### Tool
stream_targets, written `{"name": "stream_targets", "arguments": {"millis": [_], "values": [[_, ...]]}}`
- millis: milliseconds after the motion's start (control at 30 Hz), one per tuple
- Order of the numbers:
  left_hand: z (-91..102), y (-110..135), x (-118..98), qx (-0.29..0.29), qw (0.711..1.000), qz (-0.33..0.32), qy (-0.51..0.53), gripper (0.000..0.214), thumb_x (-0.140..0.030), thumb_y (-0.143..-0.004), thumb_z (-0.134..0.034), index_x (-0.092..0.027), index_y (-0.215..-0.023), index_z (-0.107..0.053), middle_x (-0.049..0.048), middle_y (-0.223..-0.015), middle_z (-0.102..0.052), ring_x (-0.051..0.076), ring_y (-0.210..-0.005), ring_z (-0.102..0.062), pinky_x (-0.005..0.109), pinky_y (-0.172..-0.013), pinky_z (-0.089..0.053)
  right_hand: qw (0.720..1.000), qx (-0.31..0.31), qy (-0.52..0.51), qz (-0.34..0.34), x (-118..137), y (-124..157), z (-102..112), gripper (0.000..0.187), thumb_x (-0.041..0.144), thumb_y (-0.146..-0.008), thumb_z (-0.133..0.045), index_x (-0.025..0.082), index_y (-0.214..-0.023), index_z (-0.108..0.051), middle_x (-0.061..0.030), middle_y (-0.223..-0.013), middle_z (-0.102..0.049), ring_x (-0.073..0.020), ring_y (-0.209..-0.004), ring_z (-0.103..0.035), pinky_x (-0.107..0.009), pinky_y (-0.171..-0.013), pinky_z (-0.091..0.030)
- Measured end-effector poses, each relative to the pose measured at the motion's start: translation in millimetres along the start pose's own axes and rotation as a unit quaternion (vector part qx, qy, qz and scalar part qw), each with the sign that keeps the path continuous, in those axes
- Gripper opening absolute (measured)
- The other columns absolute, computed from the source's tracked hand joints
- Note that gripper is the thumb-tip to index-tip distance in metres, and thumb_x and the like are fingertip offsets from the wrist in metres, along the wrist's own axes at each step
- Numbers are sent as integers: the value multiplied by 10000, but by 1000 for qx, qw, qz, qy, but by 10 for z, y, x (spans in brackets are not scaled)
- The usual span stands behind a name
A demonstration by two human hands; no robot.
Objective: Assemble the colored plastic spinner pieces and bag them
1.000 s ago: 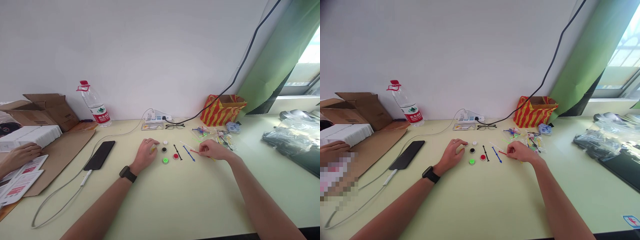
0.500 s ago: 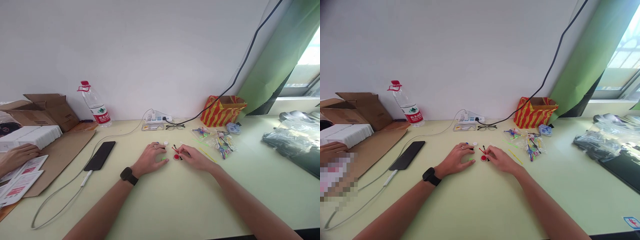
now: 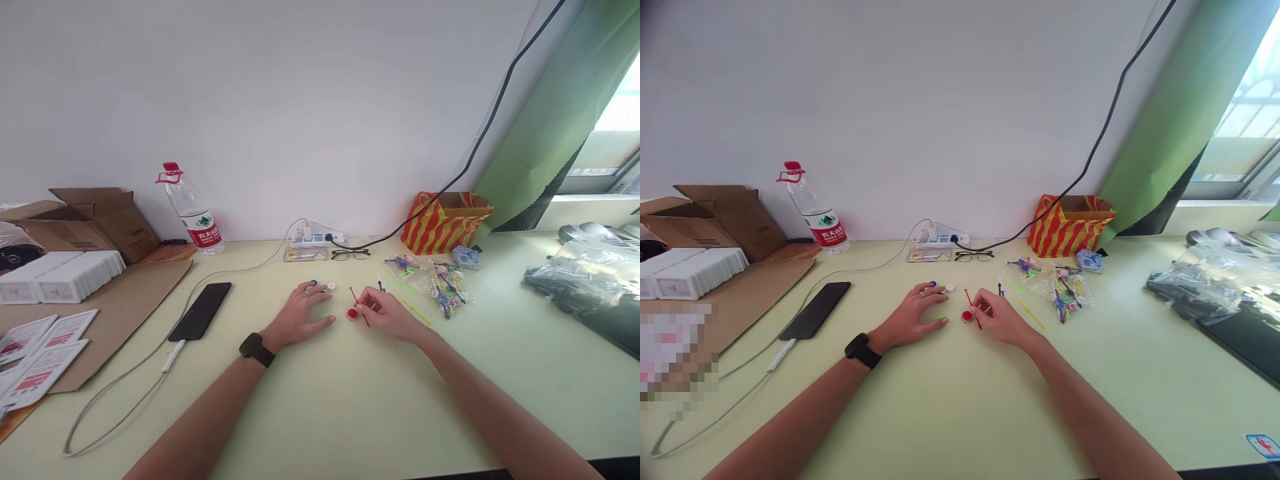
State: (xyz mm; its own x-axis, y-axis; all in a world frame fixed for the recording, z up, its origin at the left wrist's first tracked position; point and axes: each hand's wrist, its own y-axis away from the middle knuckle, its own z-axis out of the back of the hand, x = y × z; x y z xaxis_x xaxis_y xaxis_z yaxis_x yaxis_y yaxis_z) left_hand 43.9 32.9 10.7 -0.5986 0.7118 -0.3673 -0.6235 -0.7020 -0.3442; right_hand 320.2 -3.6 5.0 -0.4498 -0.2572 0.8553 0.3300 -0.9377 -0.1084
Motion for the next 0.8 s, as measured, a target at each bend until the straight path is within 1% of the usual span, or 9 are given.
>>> {"name": "stream_targets", "arguments": {"millis": [67, 133, 233, 333, 400, 500, 633, 700, 800], "values": [[27, -10, -29, -35, 999, 3, -14, 438, -498, -902, -713, -283, -1282, -665, 78, -1404, -629, 341, -1360, -471, 525, -1114, -420, 999, 17, -43, 2, 45, 8, -59, 204, 442, -981, -568, 242, -945, -563, -61, -1001, -754, -205, -821, -670, -353, -740, -538], [66, -20, -68, -57, 998, 11, -33, 358, -497, -876, -732, -261, -1142, -696, 81, -1254, -686, 323, -1216, -554, 485, -1027, -454, 997, 24, -71, 1, 76, 16, -83, 243, 470, -972, -596, 232, -932, -568, -70, -993, -760, -202, -816, -675, -351, -739, -541], [99, -30, -126, -16, 999, 20, -41, 221, -431, -838, -749, -224, -861, -674, 46, -920, -713, 252, -892, -625, 391, -835, -465, 993, 36, -116, -6, 95, 25, -83, 307, 510, -951, -636, 219, -895, -557, -70, -916, -759, -180, -745, -662, -335, -700, -534], [57, -29, -175, 38, 998, 50, -24, 246, -385, -894, -678, -208, -730, -633, 7, -712, -665, 189, -683, -591, 325, -691, -414, 985, 66, -155, -24, 104, 37, -75, 359, 535, -921, -682, 209, -858, -546, -74, -858, -758, -160, -676, -648, -326, -663, -529], [-1, -25, -202, 39, 997, 70, -14, 291, -413, -970, -588, -212, -784, -687, 8, -693, -663, 184, -655, -583, 314, -652, -387, 978, 97, -179, -35, 119, 51, -70, 380, 542, -900, -713, 205, -850, -545, -82, -859, -764, -163, -679, -665, -335, -672, -542], [-74, -16, -223, 41, 998, 43, 7, 331, -403, -1043, -471, -251, -1039, -765, 29, -761, -691, 213, -750, -617, 319, -704, -407, 962, 153, -223, -39, 158, 80, -68, 392, 548, -892, -728, 206, -867, -537, -97, -904, -779, -178, -719, -700, -352, -697, -561], [-91, -5, -199, 43, 997, 23, 62, 407, -308, -1057, -413, -274, -1393, -639, 65, -1013, -735, 245, -942, -643, 341, -836, -449, 946, 196, -256, -35, 215, 107, -97, 405, 569, -876, -744, 209, -875, -558, -120, -999, -785, -233, -920, -745, -387, -790, -579], [-75, -3, -181, 38, 994, 48, 88, 408, -272, -1044, -406, -249, -1375, -643, 69, -1041, -735, 251, -974, -645, 348, -858, -455, 952, 165, -256, -30, 235, 105, -126, 416, 580, -849, -769, 211, -849, -576, -127, -1064, -773, -275, -1138, -709, -418, -916, -564], [-25, -3, -180, 44, 990, 73, 115, 309, -220, -991, -441, -229, -1095, -732, 46, -968, -725, 243, -932, -643, 345, -842, -456, 962, 108, -252, -17, 243, 84, -164, 429, 592, -825, -787, 214, -810, -586, -136, -1185, -742, -302, -1353, -587, -457, -1067, -494]]}}
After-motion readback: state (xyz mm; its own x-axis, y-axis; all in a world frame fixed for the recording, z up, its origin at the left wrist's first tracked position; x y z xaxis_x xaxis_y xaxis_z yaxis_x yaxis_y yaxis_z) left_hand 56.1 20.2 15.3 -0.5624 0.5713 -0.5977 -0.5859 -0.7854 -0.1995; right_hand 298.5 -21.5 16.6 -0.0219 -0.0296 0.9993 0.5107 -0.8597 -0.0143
